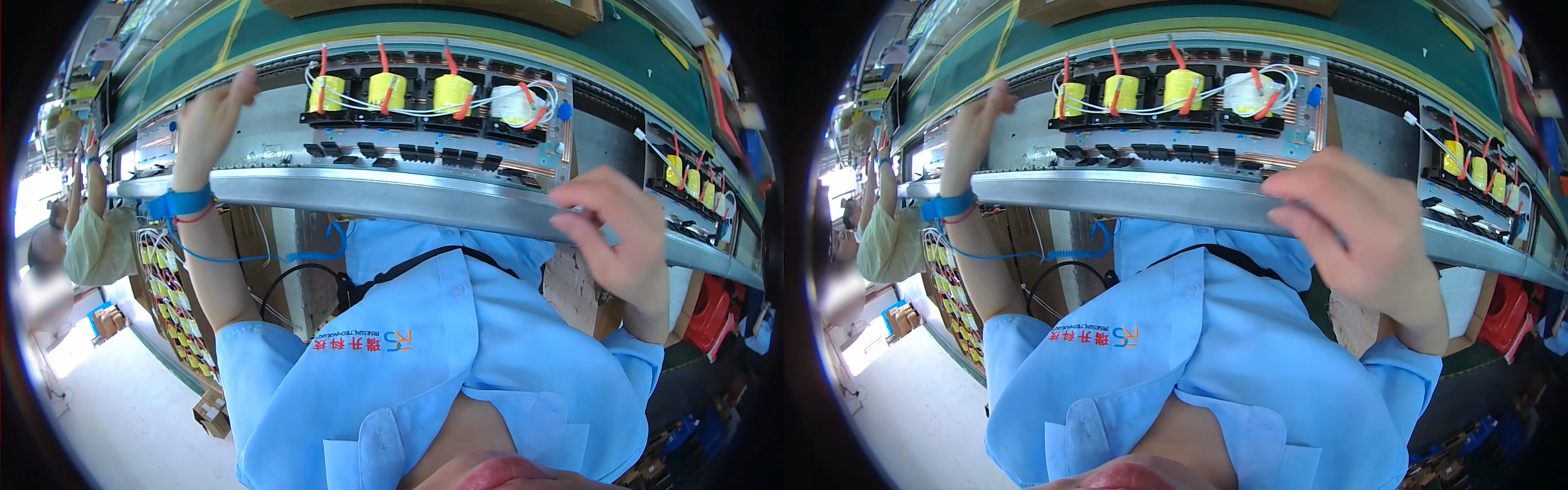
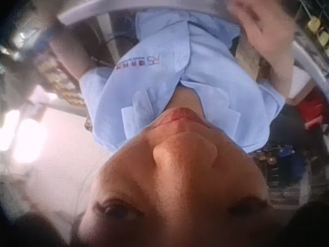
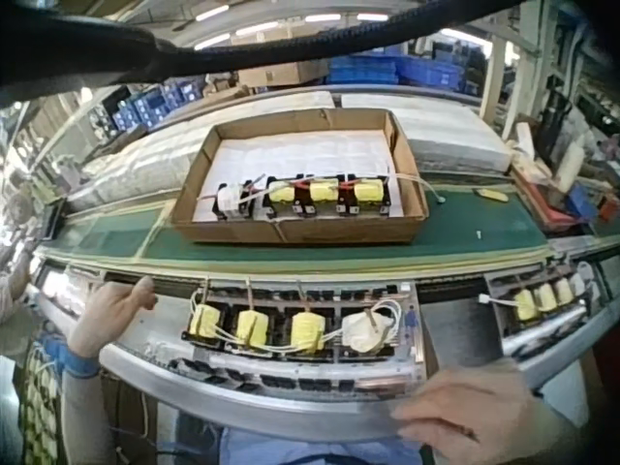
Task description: Assembling components of a transformer on a factory assembly line.
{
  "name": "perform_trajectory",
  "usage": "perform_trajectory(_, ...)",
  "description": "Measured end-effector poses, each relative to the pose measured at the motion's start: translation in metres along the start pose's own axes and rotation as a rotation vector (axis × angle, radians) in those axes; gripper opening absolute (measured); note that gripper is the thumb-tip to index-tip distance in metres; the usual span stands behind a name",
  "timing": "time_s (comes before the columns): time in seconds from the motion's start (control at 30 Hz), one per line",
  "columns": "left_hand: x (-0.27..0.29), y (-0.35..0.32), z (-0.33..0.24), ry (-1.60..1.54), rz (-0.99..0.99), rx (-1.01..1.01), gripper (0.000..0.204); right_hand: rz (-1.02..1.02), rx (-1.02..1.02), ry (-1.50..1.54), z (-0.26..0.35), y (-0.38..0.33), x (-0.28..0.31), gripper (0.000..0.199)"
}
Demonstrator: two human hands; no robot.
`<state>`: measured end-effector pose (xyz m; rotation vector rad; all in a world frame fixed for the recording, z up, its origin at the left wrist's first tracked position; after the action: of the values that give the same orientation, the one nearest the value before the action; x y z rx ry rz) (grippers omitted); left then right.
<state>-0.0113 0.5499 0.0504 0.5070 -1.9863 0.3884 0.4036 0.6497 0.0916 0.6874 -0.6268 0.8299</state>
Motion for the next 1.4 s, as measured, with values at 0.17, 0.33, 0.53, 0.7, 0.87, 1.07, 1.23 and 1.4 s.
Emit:
perform_trajectory(0.17,-0.034,-0.03,-0.029,-0.433,0.367,-0.003,0.08,0.066,0.205,-0.147,0.018,0.006,-0.039,0.021)
perform_trajectory(0.33,-0.037,-0.038,-0.049,-0.477,0.341,-0.057,0.073,-0.089,0.27,-0.197,0.02,0.007,-0.047,0.015)
perform_trajectory(0.53,-0.066,-0.029,-0.061,-0.552,0.601,-0.068,0.076,-0.26,0.251,-0.269,0.03,0.008,-0.056,0.031)
perform_trajectory(0.7,-0.083,-0.031,-0.115,-0.589,0.747,-0.206,0.07,-0.425,0.242,-0.403,0.035,0.014,-0.067,0.05)
perform_trajectory(0.87,-0.101,-0.031,-0.135,-0.66,0.856,-0.245,0.064,-0.414,0.21,-0.421,0.032,0.019,-0.078,0.054)
perform_trajectory(1.07,-0.101,-0.032,-0.144,-0.638,0.884,-0.228,0.06,-0.398,0.154,-0.429,0.031,0.026,-0.093,0.051)
perform_trajectory(1.23,-0.107,-0.037,-0.159,-0.762,0.885,-0.192,0.057,-0.41,0.058,-0.496,0.024,0.032,-0.097,0.054)
perform_trajectory(1.4,-0.133,-0.037,-0.177,-0.944,1.101,-0.165,0.07,-0.397,-0.027,-0.573,0.007,0.024,-0.085,0.057)
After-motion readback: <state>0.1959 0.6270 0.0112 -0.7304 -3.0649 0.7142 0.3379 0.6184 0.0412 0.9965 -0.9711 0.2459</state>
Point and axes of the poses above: each hand's wrist, its own y-axis towards the middle knuckle, its own x-axis out of the back of the hand, z = x × y, the point moved 5 cm from there along y, towards the middle knuckle, and after that the axes turned 6 degrees about -y, right-handed, at the moved point
